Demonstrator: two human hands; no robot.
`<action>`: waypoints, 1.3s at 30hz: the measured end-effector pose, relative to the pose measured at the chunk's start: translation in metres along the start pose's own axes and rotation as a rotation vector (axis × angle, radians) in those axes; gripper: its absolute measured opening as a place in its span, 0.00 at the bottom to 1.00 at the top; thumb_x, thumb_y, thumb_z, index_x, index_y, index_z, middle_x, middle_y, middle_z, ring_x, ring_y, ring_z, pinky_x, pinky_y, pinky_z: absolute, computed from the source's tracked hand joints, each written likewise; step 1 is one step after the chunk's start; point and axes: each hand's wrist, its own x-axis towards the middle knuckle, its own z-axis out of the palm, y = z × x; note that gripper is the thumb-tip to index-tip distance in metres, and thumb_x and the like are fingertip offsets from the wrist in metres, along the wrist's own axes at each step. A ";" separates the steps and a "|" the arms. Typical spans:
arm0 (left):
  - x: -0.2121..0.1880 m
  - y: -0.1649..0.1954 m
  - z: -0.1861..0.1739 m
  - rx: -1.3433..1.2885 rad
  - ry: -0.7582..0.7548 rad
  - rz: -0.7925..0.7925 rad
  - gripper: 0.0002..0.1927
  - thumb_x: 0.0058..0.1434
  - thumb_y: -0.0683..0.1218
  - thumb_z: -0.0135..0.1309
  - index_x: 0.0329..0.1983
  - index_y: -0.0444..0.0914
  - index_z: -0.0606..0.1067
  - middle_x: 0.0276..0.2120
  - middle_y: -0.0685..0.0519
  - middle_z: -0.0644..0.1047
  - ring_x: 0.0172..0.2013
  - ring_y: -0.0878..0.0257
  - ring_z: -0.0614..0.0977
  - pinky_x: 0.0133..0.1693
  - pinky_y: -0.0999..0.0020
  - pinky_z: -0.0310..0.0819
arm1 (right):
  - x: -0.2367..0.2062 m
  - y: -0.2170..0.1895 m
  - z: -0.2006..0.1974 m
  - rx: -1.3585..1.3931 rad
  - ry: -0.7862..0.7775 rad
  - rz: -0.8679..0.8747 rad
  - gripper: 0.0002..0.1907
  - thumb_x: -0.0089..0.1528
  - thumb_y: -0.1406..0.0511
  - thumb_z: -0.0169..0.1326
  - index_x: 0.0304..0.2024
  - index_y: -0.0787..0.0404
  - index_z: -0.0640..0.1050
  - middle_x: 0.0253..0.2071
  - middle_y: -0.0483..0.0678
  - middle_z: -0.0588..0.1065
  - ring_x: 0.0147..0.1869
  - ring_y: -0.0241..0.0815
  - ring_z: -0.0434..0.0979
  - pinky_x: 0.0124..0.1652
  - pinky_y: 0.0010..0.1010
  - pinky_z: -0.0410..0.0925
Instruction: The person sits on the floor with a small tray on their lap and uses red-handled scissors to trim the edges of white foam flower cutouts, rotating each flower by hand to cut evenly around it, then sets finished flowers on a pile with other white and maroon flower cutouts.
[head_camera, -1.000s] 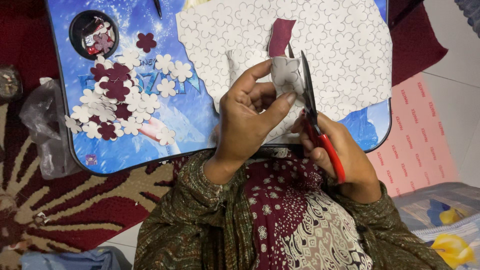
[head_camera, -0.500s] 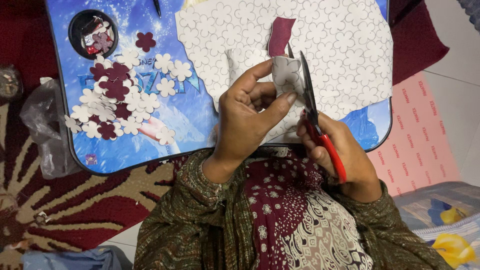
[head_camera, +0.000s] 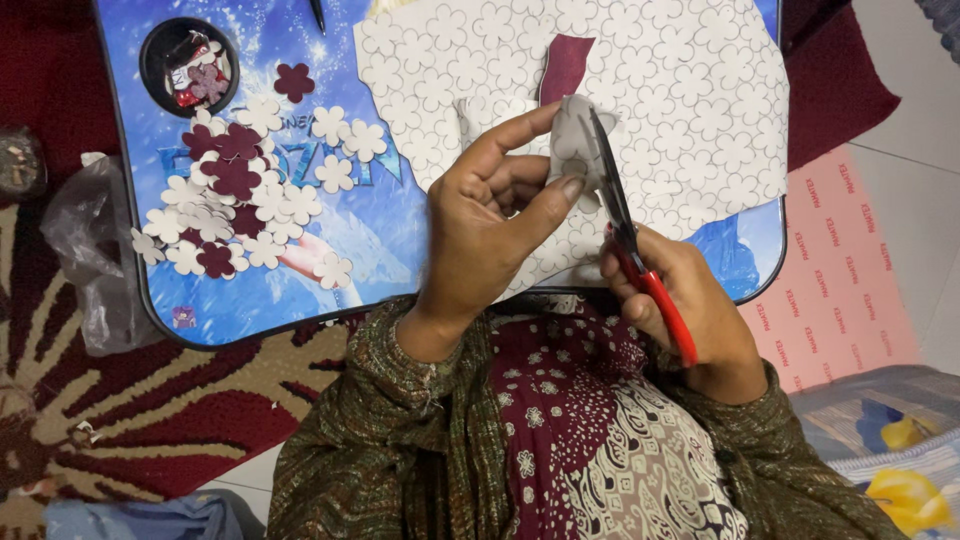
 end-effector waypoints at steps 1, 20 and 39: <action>0.000 0.000 -0.001 -0.012 -0.003 0.008 0.26 0.70 0.36 0.60 0.70 0.31 0.68 0.43 0.44 0.84 0.41 0.67 0.86 0.46 0.75 0.83 | 0.000 0.001 0.000 -0.004 -0.002 -0.003 0.42 0.57 0.30 0.49 0.42 0.62 0.73 0.25 0.37 0.66 0.28 0.29 0.64 0.29 0.23 0.62; 0.004 -0.004 -0.008 0.090 0.076 0.119 0.21 0.72 0.37 0.59 0.66 0.30 0.70 0.42 0.44 0.83 0.40 0.66 0.86 0.45 0.75 0.85 | 0.000 0.009 -0.005 0.023 -0.061 0.028 0.38 0.58 0.33 0.53 0.40 0.61 0.73 0.25 0.38 0.68 0.28 0.28 0.65 0.28 0.23 0.62; -0.005 -0.016 0.020 -0.140 0.062 0.071 0.18 0.72 0.34 0.58 0.62 0.30 0.69 0.39 0.49 0.80 0.39 0.71 0.82 0.42 0.80 0.79 | 0.003 -0.014 0.002 0.057 -0.022 -0.016 0.47 0.60 0.29 0.45 0.51 0.65 0.72 0.28 0.38 0.65 0.30 0.30 0.63 0.31 0.23 0.60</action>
